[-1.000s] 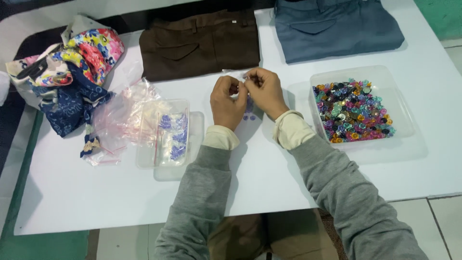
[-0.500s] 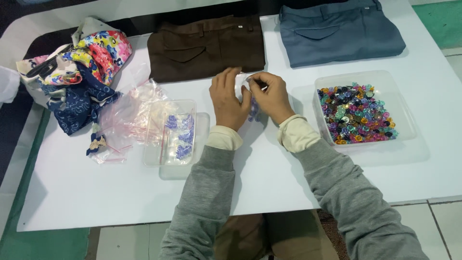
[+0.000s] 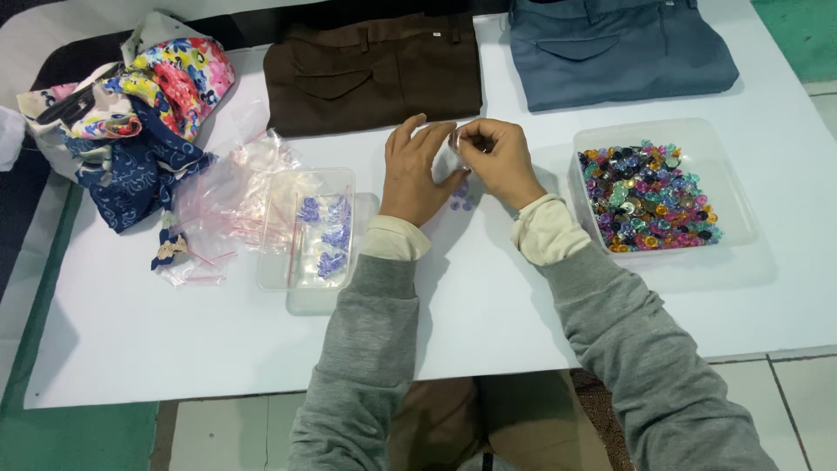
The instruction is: The person sorts small, colorful beads from a plastic container and places them into small, clear plastic bags. They seal the bags and place them into a larger container on the table.
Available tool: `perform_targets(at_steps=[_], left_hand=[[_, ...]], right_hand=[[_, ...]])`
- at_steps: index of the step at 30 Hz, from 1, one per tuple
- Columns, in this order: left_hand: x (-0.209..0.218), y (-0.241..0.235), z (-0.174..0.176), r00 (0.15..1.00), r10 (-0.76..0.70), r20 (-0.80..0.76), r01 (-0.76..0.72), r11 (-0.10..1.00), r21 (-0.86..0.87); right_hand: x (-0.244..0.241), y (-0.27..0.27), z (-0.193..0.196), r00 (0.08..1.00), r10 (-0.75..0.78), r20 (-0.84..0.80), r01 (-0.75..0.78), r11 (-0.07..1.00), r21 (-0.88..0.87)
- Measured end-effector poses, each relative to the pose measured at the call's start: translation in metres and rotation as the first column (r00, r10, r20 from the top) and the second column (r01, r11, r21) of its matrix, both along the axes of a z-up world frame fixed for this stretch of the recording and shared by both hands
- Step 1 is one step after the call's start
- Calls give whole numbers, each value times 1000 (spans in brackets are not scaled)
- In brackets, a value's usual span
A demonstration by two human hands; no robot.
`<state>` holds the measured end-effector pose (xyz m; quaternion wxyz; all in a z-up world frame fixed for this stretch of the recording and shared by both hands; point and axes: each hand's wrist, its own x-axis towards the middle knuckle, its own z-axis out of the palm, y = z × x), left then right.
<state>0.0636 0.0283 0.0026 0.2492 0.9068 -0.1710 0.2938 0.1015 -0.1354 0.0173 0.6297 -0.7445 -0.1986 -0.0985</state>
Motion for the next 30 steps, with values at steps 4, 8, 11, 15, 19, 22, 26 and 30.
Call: perform_targets(at_steps=[4, 8, 11, 15, 19, 22, 26, 30], left_hand=[[0, 2, 2, 999, -50, -6, 49, 997, -53], [2, 2, -4, 998, -64, 14, 65, 995, -73], [7, 6, -9, 998, -56, 38, 58, 997, -56], [3, 6, -2, 999, -45, 29, 46, 998, -40], [1, 5, 0, 999, -42, 13, 42, 999, -11], [-1, 3, 0, 998, -58, 0, 58, 997, -46], [-1, 4, 4, 994, -95, -51, 88, 989, -123], [-2, 5, 2, 994, -99, -39, 89, 974, -207]], right_hand=[[2, 3, -2, 999, 16, -30, -14, 998, 63], [1, -1, -7, 999, -7, -44, 11, 995, 101], [-2, 0, -1, 999, -6, -52, 12, 994, 109], [6, 1, -12, 997, -17, -69, 23, 996, 87], [-6, 2, 4, 998, -30, -55, 34, 997, 72], [-6, 0, 1, 997, -14, -71, 20, 996, 91], [2, 2, -7, 998, -36, -58, 40, 996, 79], [-4, 2, 0, 999, -24, -43, 27, 998, 59]])
